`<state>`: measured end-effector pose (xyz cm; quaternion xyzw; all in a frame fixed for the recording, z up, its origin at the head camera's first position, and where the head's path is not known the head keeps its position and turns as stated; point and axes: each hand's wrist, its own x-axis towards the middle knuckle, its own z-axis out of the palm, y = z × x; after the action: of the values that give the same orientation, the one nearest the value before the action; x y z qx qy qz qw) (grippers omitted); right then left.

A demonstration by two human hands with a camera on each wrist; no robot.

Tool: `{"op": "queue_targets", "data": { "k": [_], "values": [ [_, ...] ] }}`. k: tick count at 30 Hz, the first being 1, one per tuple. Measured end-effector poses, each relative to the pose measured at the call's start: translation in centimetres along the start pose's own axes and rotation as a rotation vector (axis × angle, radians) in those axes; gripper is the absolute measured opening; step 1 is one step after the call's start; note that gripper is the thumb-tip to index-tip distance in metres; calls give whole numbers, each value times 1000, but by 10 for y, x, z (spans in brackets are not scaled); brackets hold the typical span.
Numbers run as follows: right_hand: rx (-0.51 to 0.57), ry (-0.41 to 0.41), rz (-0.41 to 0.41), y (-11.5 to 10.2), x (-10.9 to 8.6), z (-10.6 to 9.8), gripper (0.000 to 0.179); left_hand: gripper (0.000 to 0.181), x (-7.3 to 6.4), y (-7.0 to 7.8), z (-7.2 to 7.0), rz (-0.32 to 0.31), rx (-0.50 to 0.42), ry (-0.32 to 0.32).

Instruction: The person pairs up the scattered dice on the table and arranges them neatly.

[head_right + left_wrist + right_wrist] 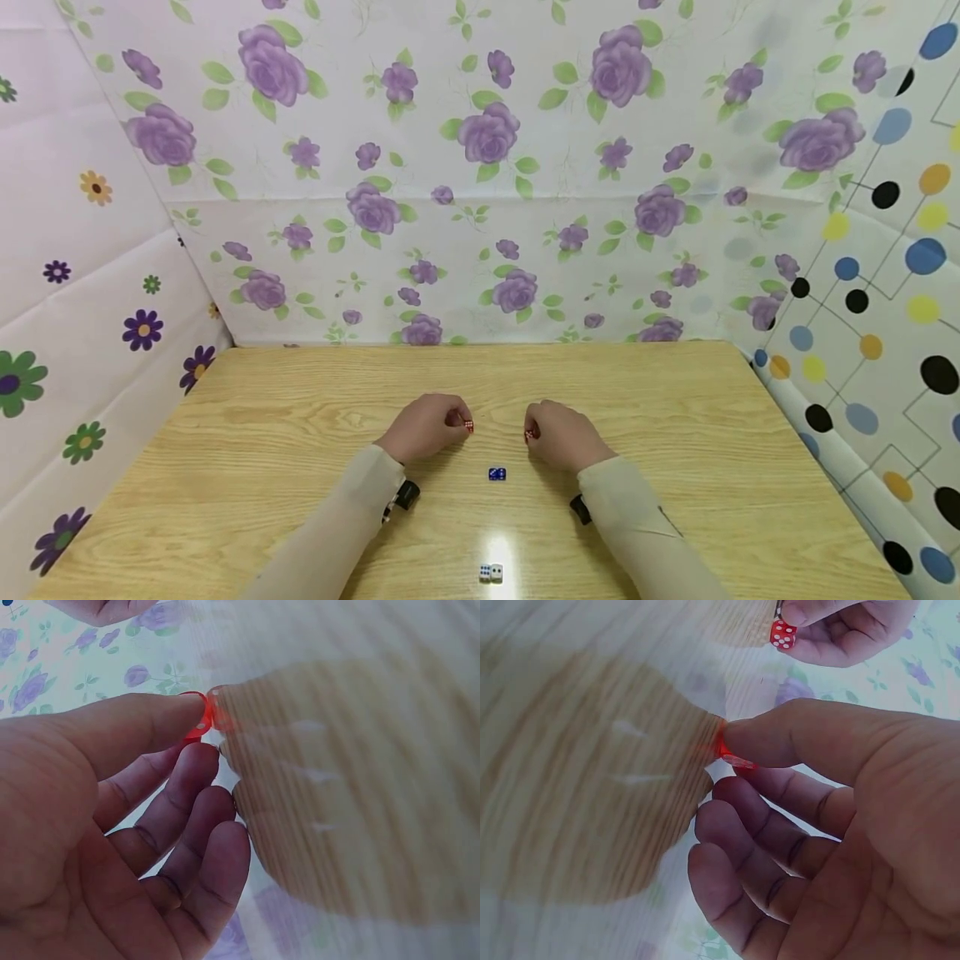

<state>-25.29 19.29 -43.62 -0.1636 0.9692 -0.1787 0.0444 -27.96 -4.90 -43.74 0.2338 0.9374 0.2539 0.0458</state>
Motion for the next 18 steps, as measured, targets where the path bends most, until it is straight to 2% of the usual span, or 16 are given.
{"op": "queue_targets", "data": {
  "k": [14, 18],
  "values": [
    [-18, 14, 7, -4, 10, 0, 10, 4, 4, 8, 2, 13, 7, -20],
    [2, 10, 5, -3, 11, -1, 7, 19, 5, 9, 4, -1, -15, -37]
  ]
}}
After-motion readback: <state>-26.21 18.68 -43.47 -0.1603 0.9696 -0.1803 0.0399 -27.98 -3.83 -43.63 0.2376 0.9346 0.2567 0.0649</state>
